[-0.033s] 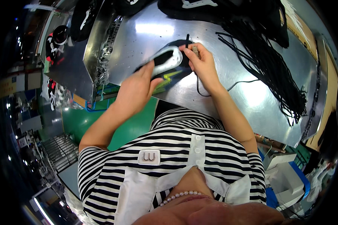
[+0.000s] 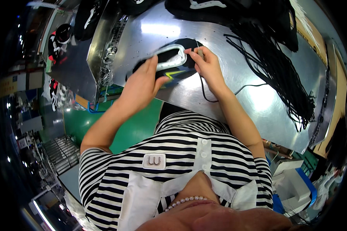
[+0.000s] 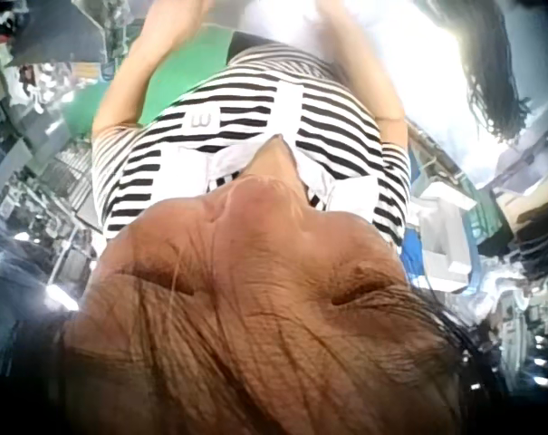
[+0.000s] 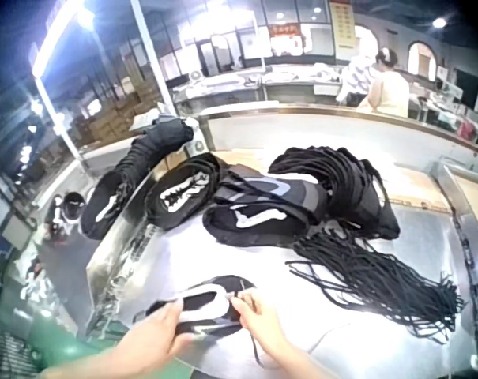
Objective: The person laces a shoe by hand, threading a long black lace through the eyelets of a black and blue sneaker on a workstation.
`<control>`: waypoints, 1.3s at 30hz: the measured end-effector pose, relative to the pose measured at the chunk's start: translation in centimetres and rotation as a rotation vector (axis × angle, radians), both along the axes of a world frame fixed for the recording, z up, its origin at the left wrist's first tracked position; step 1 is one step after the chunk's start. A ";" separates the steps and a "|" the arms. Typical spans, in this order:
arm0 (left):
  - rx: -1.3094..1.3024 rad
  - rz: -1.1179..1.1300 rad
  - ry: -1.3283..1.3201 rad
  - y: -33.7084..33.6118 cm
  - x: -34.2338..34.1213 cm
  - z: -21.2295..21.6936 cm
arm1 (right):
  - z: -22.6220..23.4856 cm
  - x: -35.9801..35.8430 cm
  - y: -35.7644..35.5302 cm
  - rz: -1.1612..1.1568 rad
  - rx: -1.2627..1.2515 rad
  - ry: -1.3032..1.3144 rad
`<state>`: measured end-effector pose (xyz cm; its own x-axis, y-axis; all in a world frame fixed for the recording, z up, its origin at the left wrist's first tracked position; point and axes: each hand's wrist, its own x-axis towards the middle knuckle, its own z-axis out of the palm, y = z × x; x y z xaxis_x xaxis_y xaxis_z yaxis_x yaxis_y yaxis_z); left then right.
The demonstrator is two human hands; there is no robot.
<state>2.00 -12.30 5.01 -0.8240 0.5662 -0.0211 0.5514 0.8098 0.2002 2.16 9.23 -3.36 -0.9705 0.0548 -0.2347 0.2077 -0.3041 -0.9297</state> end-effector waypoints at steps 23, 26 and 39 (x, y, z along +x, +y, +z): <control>1.295 0.230 -1.132 6.2 -2.4 -4.6 | 4.3 4.5 0.8 -0.056 0.039 0.145; 1.335 0.206 -1.112 6.2 -1.9 -4.5 | 4.4 4.8 1.3 -0.047 0.101 0.113; 1.172 0.356 -0.896 7.3 -0.4 -3.1 | 5.0 6.4 1.2 -0.127 0.371 0.232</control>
